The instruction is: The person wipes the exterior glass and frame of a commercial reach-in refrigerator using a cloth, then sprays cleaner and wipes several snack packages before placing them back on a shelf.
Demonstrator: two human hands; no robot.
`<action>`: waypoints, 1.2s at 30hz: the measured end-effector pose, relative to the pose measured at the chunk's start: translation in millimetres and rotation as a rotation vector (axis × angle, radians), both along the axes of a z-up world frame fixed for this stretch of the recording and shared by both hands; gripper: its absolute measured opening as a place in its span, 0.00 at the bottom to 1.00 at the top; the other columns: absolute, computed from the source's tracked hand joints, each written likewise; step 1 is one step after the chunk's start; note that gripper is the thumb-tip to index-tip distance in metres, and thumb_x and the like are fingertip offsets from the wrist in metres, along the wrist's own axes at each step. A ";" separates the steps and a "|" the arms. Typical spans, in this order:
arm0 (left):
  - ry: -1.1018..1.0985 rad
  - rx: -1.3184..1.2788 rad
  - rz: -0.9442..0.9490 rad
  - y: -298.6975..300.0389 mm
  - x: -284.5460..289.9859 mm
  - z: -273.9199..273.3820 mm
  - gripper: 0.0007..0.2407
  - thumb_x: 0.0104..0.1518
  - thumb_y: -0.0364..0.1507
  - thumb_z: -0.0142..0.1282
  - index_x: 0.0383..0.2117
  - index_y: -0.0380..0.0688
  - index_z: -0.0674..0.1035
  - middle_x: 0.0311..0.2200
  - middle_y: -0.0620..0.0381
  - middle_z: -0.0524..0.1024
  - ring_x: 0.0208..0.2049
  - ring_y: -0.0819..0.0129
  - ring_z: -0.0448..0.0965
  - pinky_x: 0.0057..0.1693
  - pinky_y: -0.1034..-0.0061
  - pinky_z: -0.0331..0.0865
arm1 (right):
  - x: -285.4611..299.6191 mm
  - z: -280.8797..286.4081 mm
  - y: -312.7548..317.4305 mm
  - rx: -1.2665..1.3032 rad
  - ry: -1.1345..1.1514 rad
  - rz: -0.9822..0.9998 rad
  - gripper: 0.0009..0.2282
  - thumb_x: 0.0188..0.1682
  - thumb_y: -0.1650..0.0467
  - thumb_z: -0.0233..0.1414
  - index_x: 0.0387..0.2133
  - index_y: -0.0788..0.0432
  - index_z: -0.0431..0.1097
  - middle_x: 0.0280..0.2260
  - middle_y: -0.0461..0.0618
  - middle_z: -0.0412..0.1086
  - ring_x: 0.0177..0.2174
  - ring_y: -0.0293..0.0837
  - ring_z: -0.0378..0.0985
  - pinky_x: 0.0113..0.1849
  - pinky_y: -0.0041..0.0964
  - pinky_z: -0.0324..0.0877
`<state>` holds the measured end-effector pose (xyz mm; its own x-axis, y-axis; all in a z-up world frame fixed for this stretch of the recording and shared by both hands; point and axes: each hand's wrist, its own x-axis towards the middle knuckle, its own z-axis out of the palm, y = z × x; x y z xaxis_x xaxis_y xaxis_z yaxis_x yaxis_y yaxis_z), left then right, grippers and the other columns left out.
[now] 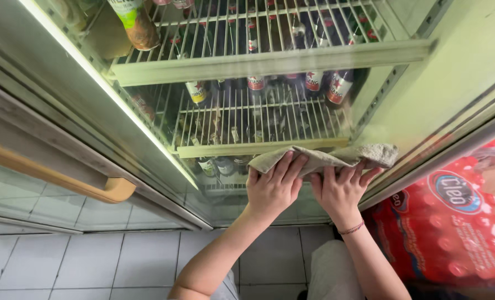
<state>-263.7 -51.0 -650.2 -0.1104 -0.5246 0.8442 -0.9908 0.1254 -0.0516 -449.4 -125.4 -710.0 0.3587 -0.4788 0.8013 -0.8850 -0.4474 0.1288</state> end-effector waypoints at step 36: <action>0.040 -0.477 0.050 -3.6 77.7 208.7 0.21 0.63 0.33 0.48 0.64 0.51 0.72 0.67 0.58 0.66 0.67 0.60 0.67 0.74 0.54 0.54 | 145.6 250.3 14.2 -0.373 -0.030 0.296 0.32 0.60 0.61 0.49 0.66 0.80 0.52 0.67 0.78 0.48 0.68 0.74 0.48 0.68 0.67 0.42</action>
<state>-186.1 -54.7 -441.5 -0.0579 -0.0819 0.9950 -0.9973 0.0495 -0.0539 -303.8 -111.2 -459.7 0.4109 -0.0375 0.9109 -0.7320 -0.6092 0.3051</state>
